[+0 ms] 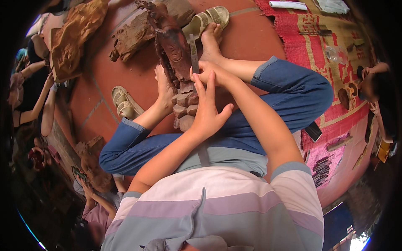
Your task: The person sits on the floor and carves a wooden object using a chisel. They hold the wood between their legs and use the tool to shape the surface, occasionally adjusting their grip.
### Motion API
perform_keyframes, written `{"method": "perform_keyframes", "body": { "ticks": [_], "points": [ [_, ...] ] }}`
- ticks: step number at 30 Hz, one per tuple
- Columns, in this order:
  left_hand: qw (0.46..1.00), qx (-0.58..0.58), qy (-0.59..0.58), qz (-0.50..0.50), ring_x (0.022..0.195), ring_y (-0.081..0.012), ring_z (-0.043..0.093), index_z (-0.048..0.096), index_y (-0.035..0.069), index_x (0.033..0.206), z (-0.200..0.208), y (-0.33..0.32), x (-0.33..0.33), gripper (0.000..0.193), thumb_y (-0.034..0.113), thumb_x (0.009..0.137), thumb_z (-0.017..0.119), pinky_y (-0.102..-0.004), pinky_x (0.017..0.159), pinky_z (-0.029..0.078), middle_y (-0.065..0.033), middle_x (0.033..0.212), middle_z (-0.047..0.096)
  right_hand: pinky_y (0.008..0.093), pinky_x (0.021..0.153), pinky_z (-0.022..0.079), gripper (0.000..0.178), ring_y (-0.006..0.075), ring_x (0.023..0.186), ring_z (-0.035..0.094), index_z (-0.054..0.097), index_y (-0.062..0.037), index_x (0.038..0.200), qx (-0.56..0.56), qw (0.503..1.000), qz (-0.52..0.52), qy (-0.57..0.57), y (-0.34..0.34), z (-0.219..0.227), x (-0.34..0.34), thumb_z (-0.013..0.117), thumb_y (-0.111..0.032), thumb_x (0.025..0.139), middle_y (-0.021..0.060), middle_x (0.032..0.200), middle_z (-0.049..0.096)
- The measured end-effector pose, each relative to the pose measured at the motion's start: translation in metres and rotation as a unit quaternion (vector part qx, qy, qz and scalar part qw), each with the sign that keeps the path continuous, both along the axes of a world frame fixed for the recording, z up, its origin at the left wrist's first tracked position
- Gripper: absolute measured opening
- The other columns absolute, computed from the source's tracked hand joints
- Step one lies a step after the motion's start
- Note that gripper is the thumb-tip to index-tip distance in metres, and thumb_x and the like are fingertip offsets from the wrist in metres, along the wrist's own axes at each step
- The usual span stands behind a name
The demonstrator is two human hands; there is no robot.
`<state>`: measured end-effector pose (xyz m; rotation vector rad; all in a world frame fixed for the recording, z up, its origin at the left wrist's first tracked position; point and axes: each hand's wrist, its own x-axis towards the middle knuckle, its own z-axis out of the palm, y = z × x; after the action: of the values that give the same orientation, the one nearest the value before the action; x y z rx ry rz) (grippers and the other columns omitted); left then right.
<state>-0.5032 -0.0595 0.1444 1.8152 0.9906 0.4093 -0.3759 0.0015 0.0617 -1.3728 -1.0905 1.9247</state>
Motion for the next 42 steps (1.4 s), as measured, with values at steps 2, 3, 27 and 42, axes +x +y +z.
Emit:
{"method": "perform_keyframes", "body": {
  "ticks": [2, 3, 27, 42],
  "points": [
    [0.999, -0.005, -0.031, 0.012, 0.135, -0.0511, -0.017, 0.000, 0.016, 0.149, -0.012, 0.013, 0.004, 0.099, 0.012, 0.077, 0.068, -0.0536, 0.110, 0.011, -0.0369, 0.142, -0.023, 0.0232, 0.070, 0.044, 0.014, 0.0059, 0.078, 0.049, 0.057, -0.0078, 0.092, -0.034, 0.998, -0.018, -0.046, 0.006, -0.006, -0.003, 0.066, -0.014, 0.083, -0.0036, 0.083, 0.055],
    [1.000, -0.011, -0.018, 0.021, 0.136, -0.0507, -0.016, -0.002, 0.016, 0.149, -0.006, 0.006, 0.002, 0.100, 0.011, 0.077, 0.068, -0.0521, 0.111, 0.013, -0.0357, 0.142, -0.025, 0.0227, 0.069, 0.044, 0.013, 0.0061, 0.077, 0.050, 0.057, -0.0077, 0.091, -0.020, 0.999, -0.008, -0.025, 0.002, -0.001, -0.006, 0.065, -0.013, 0.083, -0.0033, 0.083, 0.055],
    [0.876, -0.424, -0.044, 0.227, 0.099, -0.0100, 0.056, 0.050, 0.009, 0.129, -0.030, 0.023, -0.160, 0.040, 0.018, 0.091, 0.058, -0.0245, 0.082, 0.049, -0.0036, 0.120, 0.056, 0.0345, 0.070, 0.050, 0.014, 0.0253, 0.076, 0.064, 0.058, -0.0059, 0.098, 0.230, 0.957, -0.022, -0.176, -0.032, 0.058, -0.050, 0.060, -0.011, 0.084, 0.0106, 0.083, 0.064],
    [0.966, -0.241, 0.023, 0.087, 0.127, -0.0298, 0.039, 0.024, 0.001, 0.142, -0.025, -0.002, -0.139, 0.104, 0.032, 0.064, 0.085, -0.0372, 0.105, 0.033, -0.0231, 0.133, 0.041, 0.0246, 0.059, 0.049, 0.012, 0.0079, 0.065, 0.059, 0.060, -0.0043, 0.099, 0.101, 0.963, -0.209, -0.140, -0.016, 0.083, -0.045, 0.058, -0.011, 0.089, 0.0000, 0.076, 0.060]
  ]
}}
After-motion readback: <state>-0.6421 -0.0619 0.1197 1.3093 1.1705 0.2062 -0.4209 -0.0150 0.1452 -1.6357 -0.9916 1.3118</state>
